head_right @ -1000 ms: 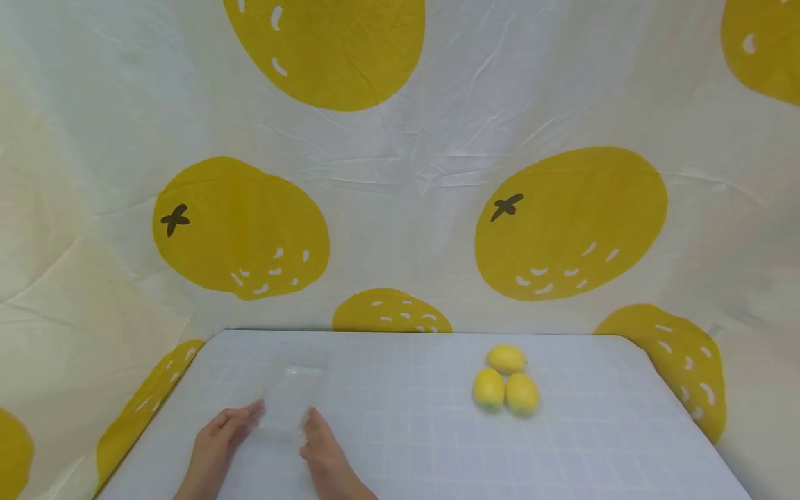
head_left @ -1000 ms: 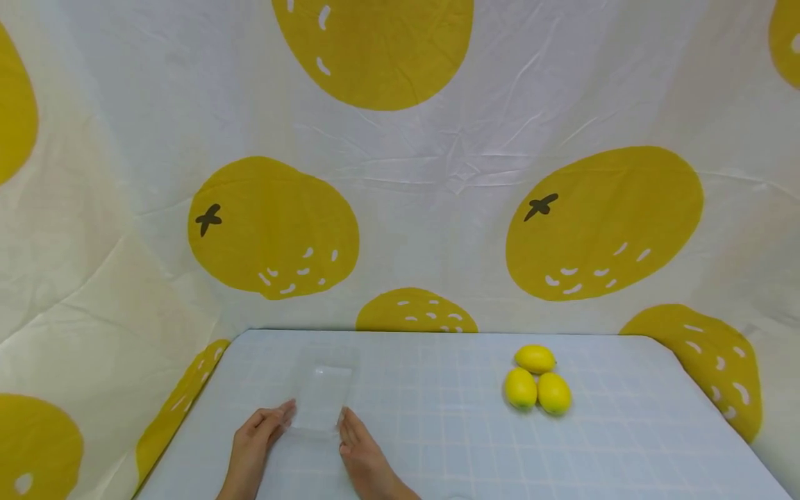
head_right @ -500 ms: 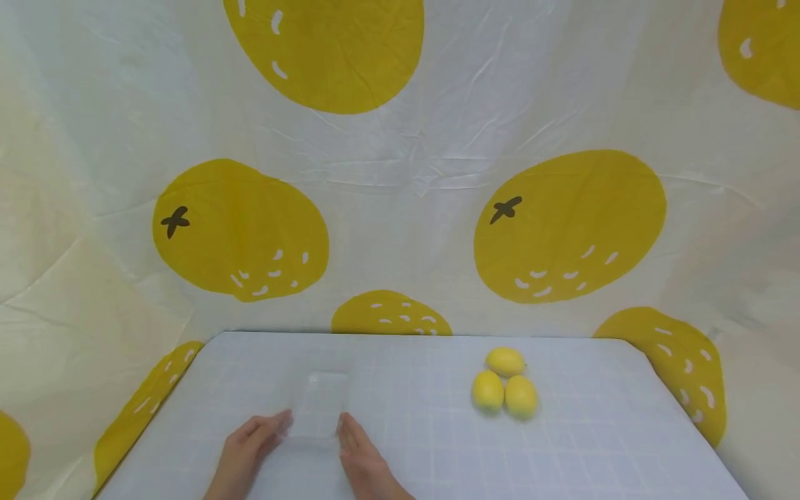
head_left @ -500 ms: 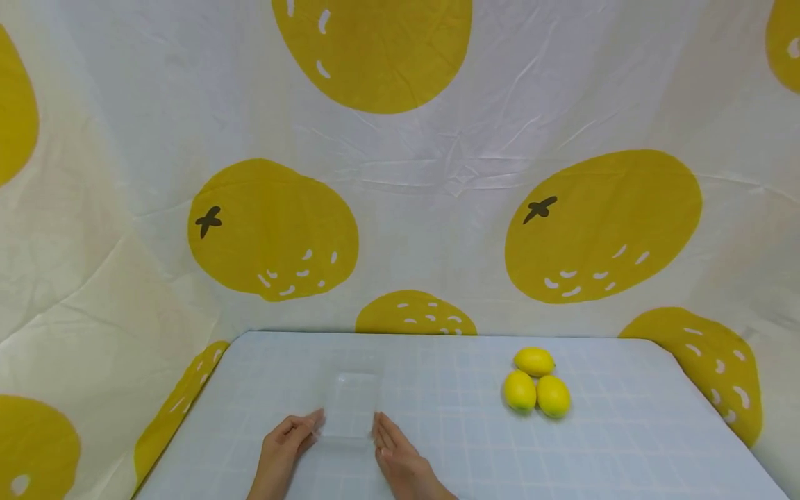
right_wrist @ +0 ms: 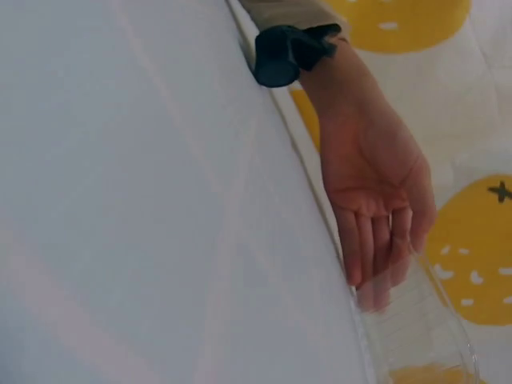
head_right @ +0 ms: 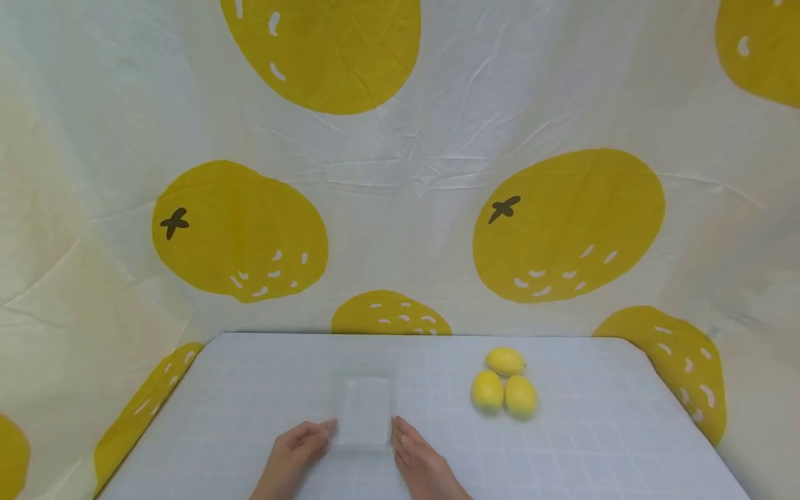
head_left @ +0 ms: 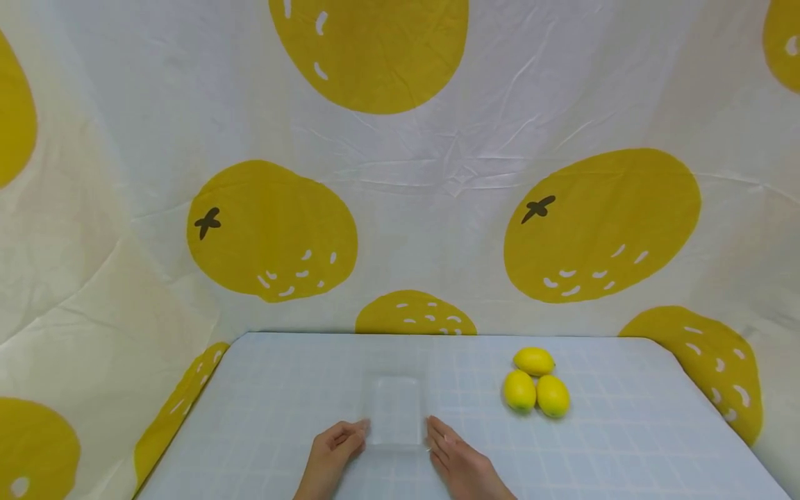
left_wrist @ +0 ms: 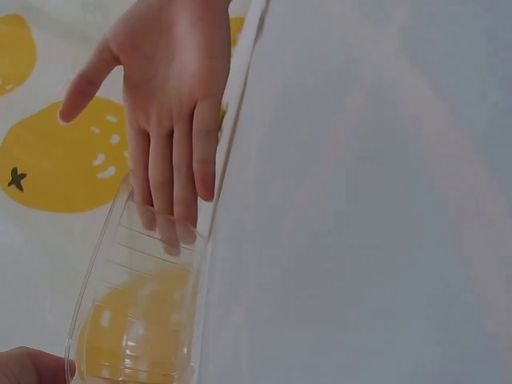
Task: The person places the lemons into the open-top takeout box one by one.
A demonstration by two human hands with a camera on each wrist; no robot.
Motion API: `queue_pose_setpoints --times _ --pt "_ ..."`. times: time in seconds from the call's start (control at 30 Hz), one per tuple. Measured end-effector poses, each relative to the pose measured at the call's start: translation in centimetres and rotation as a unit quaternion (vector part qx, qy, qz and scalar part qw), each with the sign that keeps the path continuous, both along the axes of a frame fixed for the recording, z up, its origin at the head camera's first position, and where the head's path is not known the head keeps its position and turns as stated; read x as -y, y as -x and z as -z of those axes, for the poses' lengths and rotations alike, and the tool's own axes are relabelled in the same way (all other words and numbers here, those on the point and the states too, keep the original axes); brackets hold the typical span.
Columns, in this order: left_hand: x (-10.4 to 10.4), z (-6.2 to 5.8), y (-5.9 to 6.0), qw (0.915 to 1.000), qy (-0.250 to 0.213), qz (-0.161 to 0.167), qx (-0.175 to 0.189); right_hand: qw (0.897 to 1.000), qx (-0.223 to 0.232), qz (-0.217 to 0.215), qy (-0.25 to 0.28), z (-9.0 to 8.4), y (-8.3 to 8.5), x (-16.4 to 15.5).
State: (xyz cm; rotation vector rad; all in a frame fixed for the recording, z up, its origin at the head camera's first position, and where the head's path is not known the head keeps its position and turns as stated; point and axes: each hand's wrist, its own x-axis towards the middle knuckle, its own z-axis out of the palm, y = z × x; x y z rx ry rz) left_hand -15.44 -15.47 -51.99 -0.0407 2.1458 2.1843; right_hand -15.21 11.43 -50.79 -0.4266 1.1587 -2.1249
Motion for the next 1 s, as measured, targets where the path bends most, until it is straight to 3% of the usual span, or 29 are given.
queue_pose_setpoints --times 0.27,0.53,0.77,0.9,1.0 --pt "-2.3 0.7 0.0 0.9996 0.006 0.023 -0.015 0.999 -0.029 -0.025 -0.029 0.0 -0.8 -3.1" --pt "-4.6 0.6 -0.8 0.9971 0.05 0.055 -0.017 0.996 -0.063 -0.067 0.018 0.8 -0.9 -6.5" --pt "-5.7 0.4 -1.5 0.9942 0.064 0.085 -0.019 0.997 -0.049 -0.055 0.014 1.2 -1.1 -8.3" --pt "-6.2 0.3 -1.7 0.9938 0.066 0.088 -0.018 0.997 -0.05 -0.051 0.028 1.2 -1.2 -8.8" --pt "-6.5 0.3 -1.7 0.9942 0.062 0.088 -0.009 0.999 -0.041 -0.032 0.006 1.1 -1.2 -9.0"
